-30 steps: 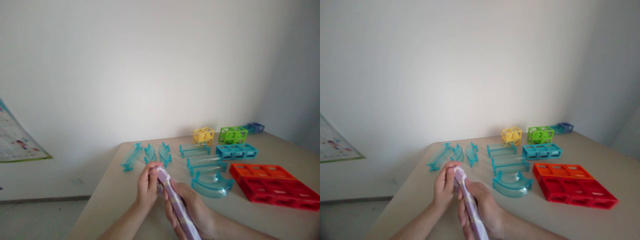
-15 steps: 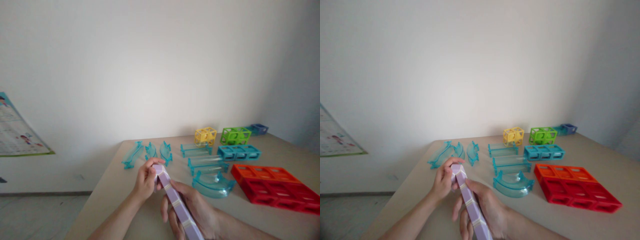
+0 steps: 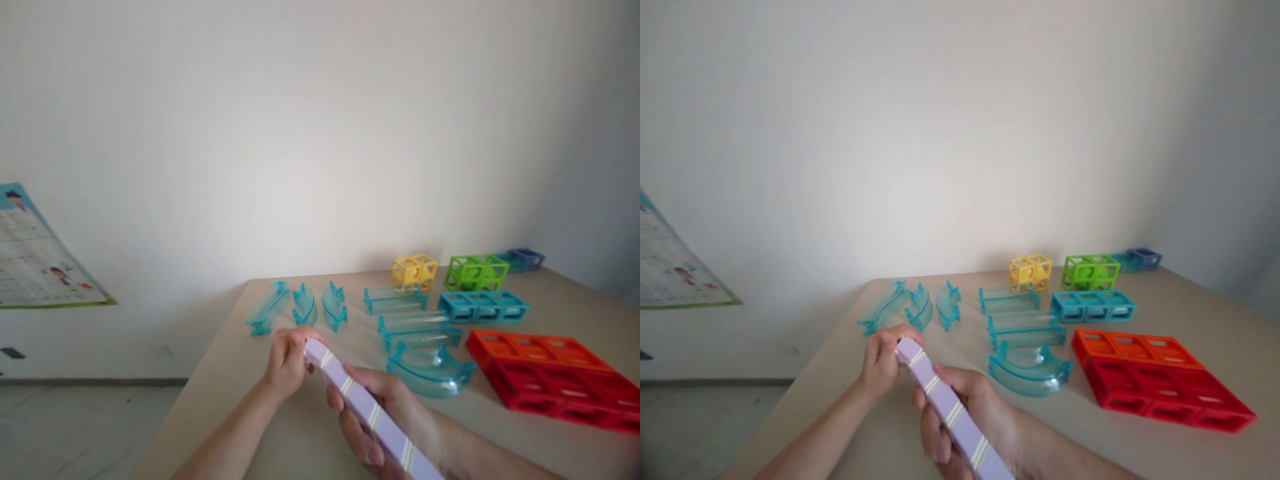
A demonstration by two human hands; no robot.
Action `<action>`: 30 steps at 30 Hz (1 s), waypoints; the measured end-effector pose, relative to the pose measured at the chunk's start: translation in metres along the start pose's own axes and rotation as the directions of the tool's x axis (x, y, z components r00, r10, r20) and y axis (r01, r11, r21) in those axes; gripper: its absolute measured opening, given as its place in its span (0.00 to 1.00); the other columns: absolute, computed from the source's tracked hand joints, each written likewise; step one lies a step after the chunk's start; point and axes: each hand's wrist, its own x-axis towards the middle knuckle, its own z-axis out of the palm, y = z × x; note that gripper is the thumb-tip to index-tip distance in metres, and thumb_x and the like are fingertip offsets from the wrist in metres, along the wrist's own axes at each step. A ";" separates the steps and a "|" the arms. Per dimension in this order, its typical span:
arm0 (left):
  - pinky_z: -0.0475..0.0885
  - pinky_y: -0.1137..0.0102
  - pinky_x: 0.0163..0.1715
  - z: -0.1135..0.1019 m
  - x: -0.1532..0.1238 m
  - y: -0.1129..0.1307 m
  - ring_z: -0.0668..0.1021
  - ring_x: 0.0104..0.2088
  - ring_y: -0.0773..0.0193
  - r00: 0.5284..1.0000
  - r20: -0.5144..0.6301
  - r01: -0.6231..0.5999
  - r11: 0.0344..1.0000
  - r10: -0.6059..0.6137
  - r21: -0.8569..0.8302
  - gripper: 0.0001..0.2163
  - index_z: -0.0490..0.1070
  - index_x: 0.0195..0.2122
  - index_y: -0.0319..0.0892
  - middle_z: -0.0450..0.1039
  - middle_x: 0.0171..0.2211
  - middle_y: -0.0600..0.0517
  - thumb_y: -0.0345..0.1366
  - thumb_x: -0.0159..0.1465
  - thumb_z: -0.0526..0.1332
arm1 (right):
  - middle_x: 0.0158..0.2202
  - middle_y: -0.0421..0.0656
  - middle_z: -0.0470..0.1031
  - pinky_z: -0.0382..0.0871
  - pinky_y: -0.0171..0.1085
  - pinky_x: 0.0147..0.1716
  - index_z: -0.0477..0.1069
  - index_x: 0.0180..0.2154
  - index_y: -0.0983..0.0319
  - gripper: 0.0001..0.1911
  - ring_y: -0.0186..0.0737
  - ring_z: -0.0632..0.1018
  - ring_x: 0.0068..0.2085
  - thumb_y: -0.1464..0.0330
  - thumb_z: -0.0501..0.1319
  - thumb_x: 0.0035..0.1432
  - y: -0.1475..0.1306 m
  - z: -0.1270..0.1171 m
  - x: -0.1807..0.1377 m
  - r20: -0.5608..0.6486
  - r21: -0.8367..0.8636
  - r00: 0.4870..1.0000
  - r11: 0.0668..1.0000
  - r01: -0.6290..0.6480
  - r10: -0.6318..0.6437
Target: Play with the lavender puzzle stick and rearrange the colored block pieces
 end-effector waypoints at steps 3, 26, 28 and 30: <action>0.61 0.74 0.15 0.002 0.001 0.004 0.68 0.15 0.68 1.000 0.005 0.027 0.998 -0.027 -0.054 0.36 0.74 0.21 0.37 0.66 0.13 0.50 0.58 0.65 0.37 | 0.17 0.48 0.74 0.65 0.30 0.06 0.66 0.36 0.64 0.36 0.40 0.75 0.13 0.58 0.23 0.64 -0.005 0.000 -0.001 0.050 -0.001 0.996 0.998 -0.070 0.070; 0.64 0.75 0.09 -0.001 0.005 0.000 0.55 0.11 0.76 0.877 0.400 0.457 0.724 -0.268 -0.516 0.19 0.73 0.44 0.34 0.63 0.16 0.57 0.46 0.62 0.57 | 0.19 0.36 0.71 0.63 0.27 0.06 0.68 0.38 0.67 0.20 0.31 0.69 0.10 0.56 0.62 0.54 -0.010 0.004 -0.001 -0.249 -0.439 0.879 0.856 0.272 -0.407; 0.64 0.76 0.12 -0.001 0.004 -0.001 0.58 0.14 0.74 0.905 0.338 0.396 0.801 -0.258 -0.450 0.20 0.72 0.46 0.34 0.62 0.17 0.57 0.46 0.62 0.57 | 0.18 0.36 0.70 0.62 0.26 0.05 0.68 0.38 0.67 0.21 0.32 0.71 0.10 0.54 0.61 0.55 -0.009 0.003 -0.001 -0.251 -0.501 0.860 0.820 0.277 -0.444; 0.65 0.75 0.18 -0.001 0.003 -0.001 0.65 0.19 0.71 0.942 0.259 0.294 0.900 -0.215 -0.323 0.21 0.72 0.48 0.34 0.65 0.21 0.54 0.47 0.62 0.57 | 0.17 0.35 0.68 0.61 0.26 0.05 0.68 0.40 0.67 0.24 0.33 0.71 0.10 0.52 0.59 0.56 -0.008 0.003 -0.001 -0.259 -0.524 0.857 0.810 0.263 -0.446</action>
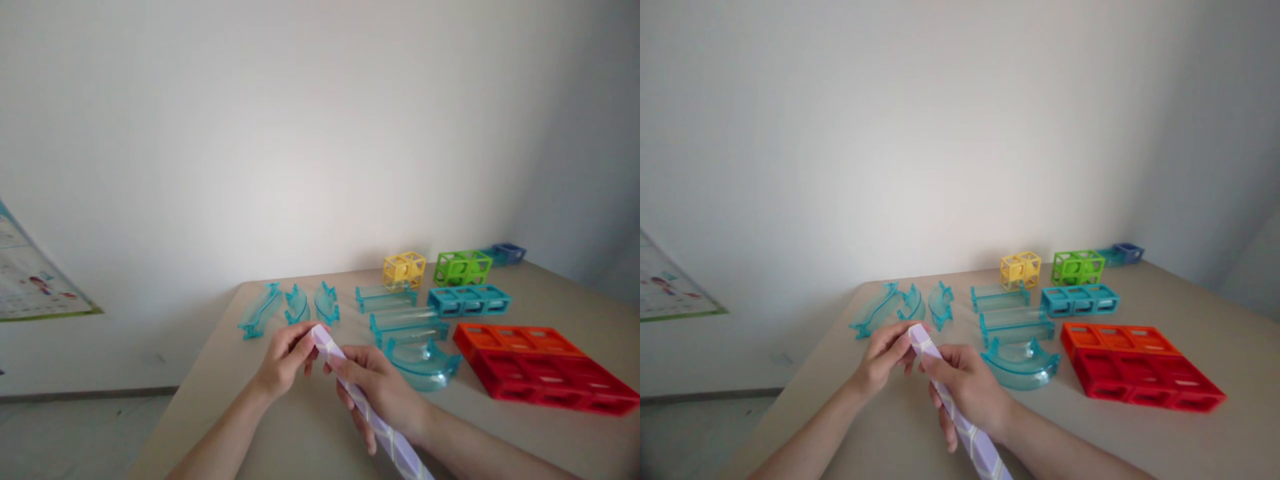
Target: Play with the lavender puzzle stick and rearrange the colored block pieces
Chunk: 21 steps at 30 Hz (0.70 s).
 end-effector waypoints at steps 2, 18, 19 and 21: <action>0.66 0.73 0.24 -0.001 0.000 0.002 0.69 0.25 0.67 0.995 -0.028 -0.084 0.979 0.091 0.185 0.21 0.73 0.48 0.35 0.68 0.26 0.50 0.47 0.63 0.57 | 0.16 0.34 0.67 0.60 0.26 0.05 0.68 0.42 0.67 0.26 0.33 0.70 0.10 0.49 0.57 0.57 0.001 0.002 -0.001 -0.007 0.012 1.000 1.000 -0.024 0.024; 0.57 0.74 0.21 -0.011 0.001 0.010 0.64 0.21 0.70 0.992 0.110 -0.083 0.988 0.068 0.133 0.17 0.76 0.36 0.36 0.66 0.22 0.52 0.46 0.62 0.58 | 0.17 0.34 0.67 0.64 0.28 0.05 0.69 0.44 0.65 0.18 0.29 0.65 0.09 0.58 0.56 0.60 -0.004 0.001 -0.004 0.143 0.173 0.983 0.976 -0.135 0.111; 0.56 0.74 0.20 -0.011 0.001 0.010 0.64 0.21 0.70 0.991 0.122 -0.065 0.992 0.052 0.104 0.17 0.75 0.36 0.36 0.65 0.22 0.52 0.47 0.61 0.58 | 0.18 0.34 0.67 0.63 0.27 0.04 0.69 0.44 0.65 0.18 0.28 0.65 0.09 0.58 0.56 0.60 -0.003 0.001 -0.004 0.152 0.177 0.983 0.976 -0.131 0.104; 0.56 0.74 0.21 -0.011 0.002 0.010 0.64 0.21 0.70 0.990 0.140 -0.037 0.997 0.028 0.062 0.18 0.75 0.34 0.36 0.64 0.23 0.52 0.49 0.60 0.59 | 0.18 0.34 0.67 0.63 0.27 0.04 0.69 0.42 0.65 0.17 0.27 0.64 0.09 0.58 0.56 0.60 -0.002 0.000 -0.004 0.177 0.191 0.979 0.972 -0.136 0.103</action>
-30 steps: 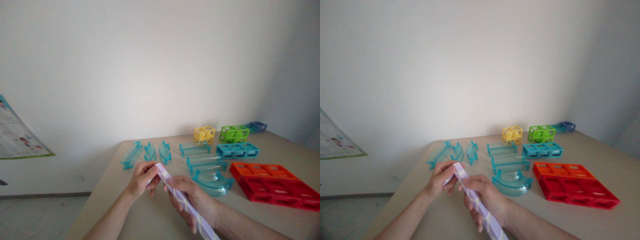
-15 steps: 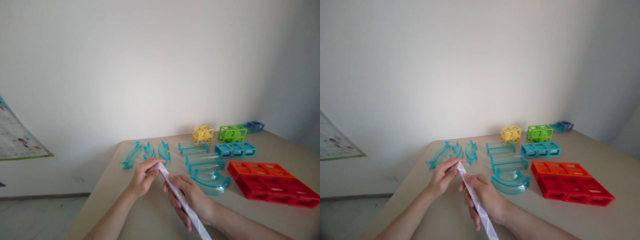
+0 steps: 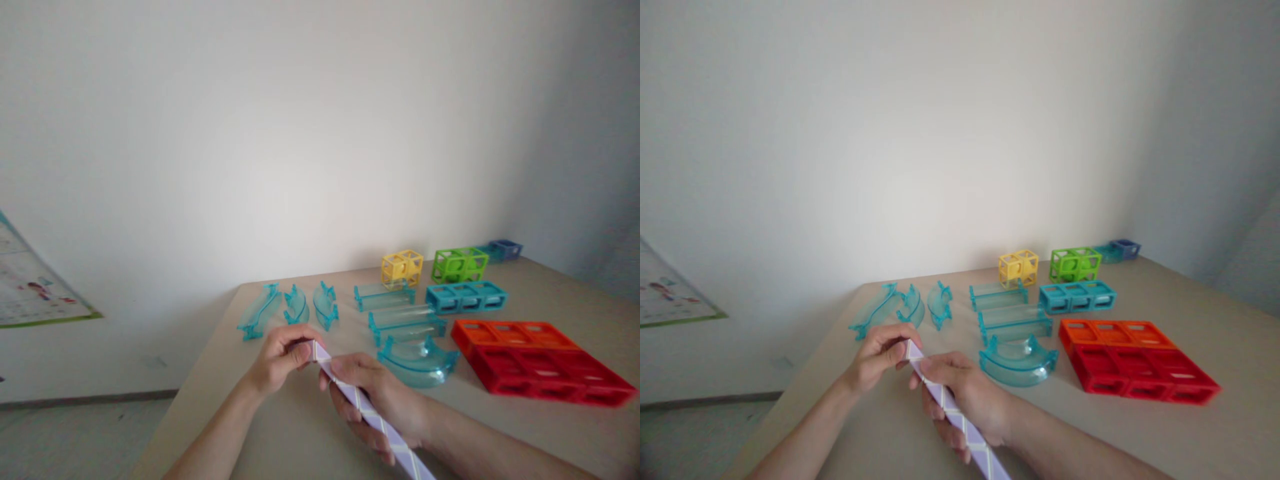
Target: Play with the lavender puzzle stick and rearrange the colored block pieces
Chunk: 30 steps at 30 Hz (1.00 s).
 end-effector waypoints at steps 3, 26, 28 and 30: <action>0.58 0.73 0.22 0.002 0.001 -0.002 0.65 0.22 0.69 1.000 0.003 0.019 0.997 -0.019 -0.074 0.19 0.76 0.33 0.36 0.65 0.23 0.51 0.51 0.58 0.61 | 0.18 0.34 0.66 0.63 0.27 0.05 0.69 0.40 0.64 0.16 0.27 0.65 0.09 0.57 0.56 0.60 0.000 0.000 -0.001 0.042 0.019 0.999 1.000 -0.008 0.007; 0.60 0.75 0.18 0.032 0.009 -0.012 0.69 0.17 0.71 0.966 -0.148 0.076 0.778 -0.213 -0.624 0.16 0.72 0.35 0.39 0.69 0.19 0.55 0.45 0.53 0.68 | 0.18 0.34 0.63 0.64 0.26 0.09 0.68 0.37 0.62 0.20 0.25 0.62 0.11 0.52 0.51 0.61 -0.004 -0.007 -0.001 0.134 0.175 0.991 0.983 -0.053 0.029; 0.60 0.76 0.17 0.030 0.009 -0.011 0.69 0.17 0.71 0.965 -0.150 0.077 0.783 -0.213 -0.617 0.16 0.72 0.34 0.38 0.69 0.19 0.55 0.45 0.52 0.69 | 0.18 0.34 0.63 0.64 0.26 0.08 0.68 0.36 0.61 0.20 0.26 0.62 0.11 0.52 0.51 0.61 -0.004 -0.009 0.000 0.141 0.198 0.988 0.976 -0.091 0.063; 0.58 0.77 0.13 0.023 0.009 -0.010 0.68 0.14 0.72 0.972 -0.118 0.101 0.810 -0.205 -0.577 0.16 0.73 0.33 0.37 0.69 0.18 0.55 0.45 0.52 0.68 | 0.18 0.34 0.63 0.64 0.27 0.07 0.67 0.36 0.61 0.20 0.27 0.62 0.10 0.52 0.48 0.62 -0.004 -0.011 0.001 0.129 0.189 0.986 0.974 -0.126 0.103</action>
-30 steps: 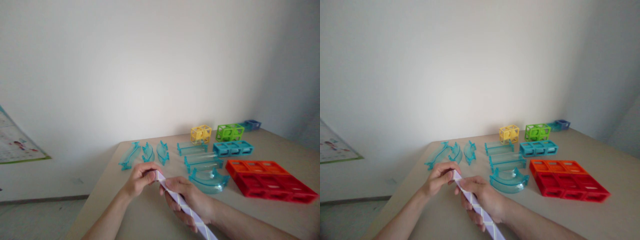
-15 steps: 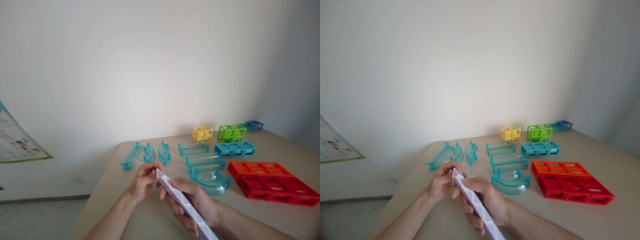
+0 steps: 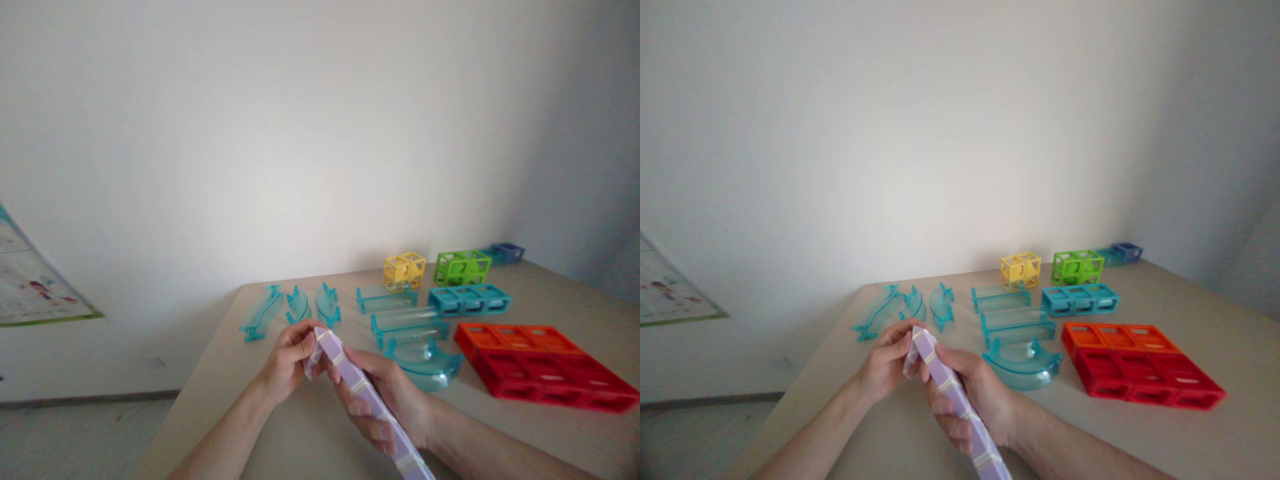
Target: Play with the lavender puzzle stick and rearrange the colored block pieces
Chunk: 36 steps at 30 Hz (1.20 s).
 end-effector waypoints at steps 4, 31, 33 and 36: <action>0.56 0.78 0.09 -0.014 0.000 0.015 0.64 0.09 0.75 0.994 0.062 0.082 0.981 -0.095 0.177 0.13 0.74 0.34 0.34 0.69 0.16 0.54 0.42 0.57 0.64 | 0.17 0.35 0.64 0.67 0.30 0.07 0.68 0.36 0.61 0.21 0.30 0.66 0.10 0.55 0.43 0.65 -0.003 -0.003 0.001 -0.095 -0.062 0.993 0.995 -0.082 0.076; 0.67 0.70 0.34 -0.006 -0.005 0.006 0.75 0.28 0.65 0.969 0.235 -0.078 0.997 0.072 0.020 0.09 0.77 0.29 0.41 0.70 0.23 0.53 0.42 0.56 0.67 | 0.20 0.35 0.62 0.62 0.25 0.08 0.69 0.39 0.65 0.20 0.25 0.64 0.12 0.55 0.50 0.64 0.006 0.016 -0.004 0.090 -0.154 0.992 0.983 0.099 -0.086; 0.67 0.69 0.35 -0.004 -0.006 0.006 0.75 0.30 0.65 0.972 0.218 -0.098 0.995 0.091 0.021 0.09 0.77 0.31 0.41 0.71 0.25 0.53 0.42 0.56 0.66 | 0.20 0.35 0.61 0.62 0.25 0.08 0.69 0.39 0.64 0.20 0.25 0.64 0.12 0.55 0.50 0.64 0.006 0.016 -0.004 0.088 -0.141 0.991 0.984 0.111 -0.099; 0.66 0.70 0.32 -0.001 -0.008 0.006 0.75 0.26 0.66 0.968 0.222 -0.136 0.988 0.116 0.078 0.15 0.75 0.36 0.40 0.72 0.25 0.53 0.47 0.56 0.66 | 0.20 0.34 0.61 0.61 0.25 0.07 0.68 0.37 0.63 0.19 0.25 0.63 0.12 0.54 0.48 0.65 0.006 0.016 -0.003 0.027 -0.132 0.994 0.985 0.113 -0.110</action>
